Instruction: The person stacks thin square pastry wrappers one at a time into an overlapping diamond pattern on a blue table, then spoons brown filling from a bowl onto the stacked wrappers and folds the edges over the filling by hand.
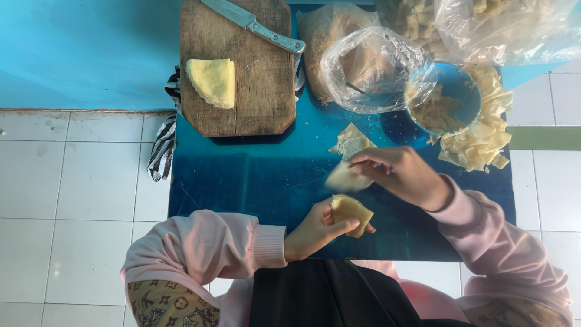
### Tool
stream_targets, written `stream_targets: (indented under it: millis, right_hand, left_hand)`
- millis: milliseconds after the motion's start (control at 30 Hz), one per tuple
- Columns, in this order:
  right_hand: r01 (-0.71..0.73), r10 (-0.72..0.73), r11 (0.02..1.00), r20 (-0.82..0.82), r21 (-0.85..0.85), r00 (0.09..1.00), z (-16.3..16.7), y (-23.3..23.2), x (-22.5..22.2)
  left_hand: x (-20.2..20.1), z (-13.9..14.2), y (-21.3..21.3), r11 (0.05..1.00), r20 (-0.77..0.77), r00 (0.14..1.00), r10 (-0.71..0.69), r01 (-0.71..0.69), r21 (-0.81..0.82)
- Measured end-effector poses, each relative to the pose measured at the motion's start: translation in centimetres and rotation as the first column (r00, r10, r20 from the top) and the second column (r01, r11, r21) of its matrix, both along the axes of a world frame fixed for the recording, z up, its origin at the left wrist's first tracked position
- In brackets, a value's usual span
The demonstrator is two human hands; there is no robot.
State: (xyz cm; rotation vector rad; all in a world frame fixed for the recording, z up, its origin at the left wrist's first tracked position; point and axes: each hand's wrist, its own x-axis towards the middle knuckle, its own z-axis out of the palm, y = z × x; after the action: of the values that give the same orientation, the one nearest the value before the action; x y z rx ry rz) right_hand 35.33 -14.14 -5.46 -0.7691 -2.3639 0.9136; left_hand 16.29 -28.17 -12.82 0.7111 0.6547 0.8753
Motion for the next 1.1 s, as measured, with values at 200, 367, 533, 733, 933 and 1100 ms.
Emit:
stream_targets:
  millis: [200, 367, 533, 733, 933, 1100]
  right_hand:
    - [0.288, -0.305, 0.92, 0.026, 0.265, 0.952, -2.5, -0.2, -2.0]
    - [0.369, -0.402, 0.882, 0.06, 0.293, 0.914, -3.7, 0.4, -1.5]
    - [0.343, -0.378, 0.883, 0.052, 0.32, 0.924, -4.2, 1.0, -1.3]
    - [0.359, -0.406, 0.864, 0.065, 0.354, 0.912, -4.0, 0.9, -1.5]
    - [0.307, -0.39, 0.818, 0.076, 0.487, 0.918, -3.8, 0.3, -1.6]
    - [0.254, -0.426, 0.74, 0.141, 0.623, 0.894, -3.1, -0.4, -1.4]
  left_hand:
    - [-0.3, 0.2, 0.2, 0.998, -0.013, 0.999, -0.045, 0.045, 0.04]
    - [-0.3, 0.3, 0.2, 0.999, -0.013, 0.999, -0.039, 0.039, 0.021]
    - [-0.4, 0.3, 0.3, 0.998, -0.018, 0.998, -0.057, 0.057, 0.029]
    - [-0.5, 0.2, 0.4, 0.998, -0.029, 0.998, -0.06, 0.061, 0.031]
    - [-0.2, 0.7, 0.4, 0.998, -0.043, 0.999, -0.028, 0.03, 0.053]
    - [-0.7, 2.5, 1.4, 0.993, -0.021, 0.995, 0.1, -0.099, 0.061]
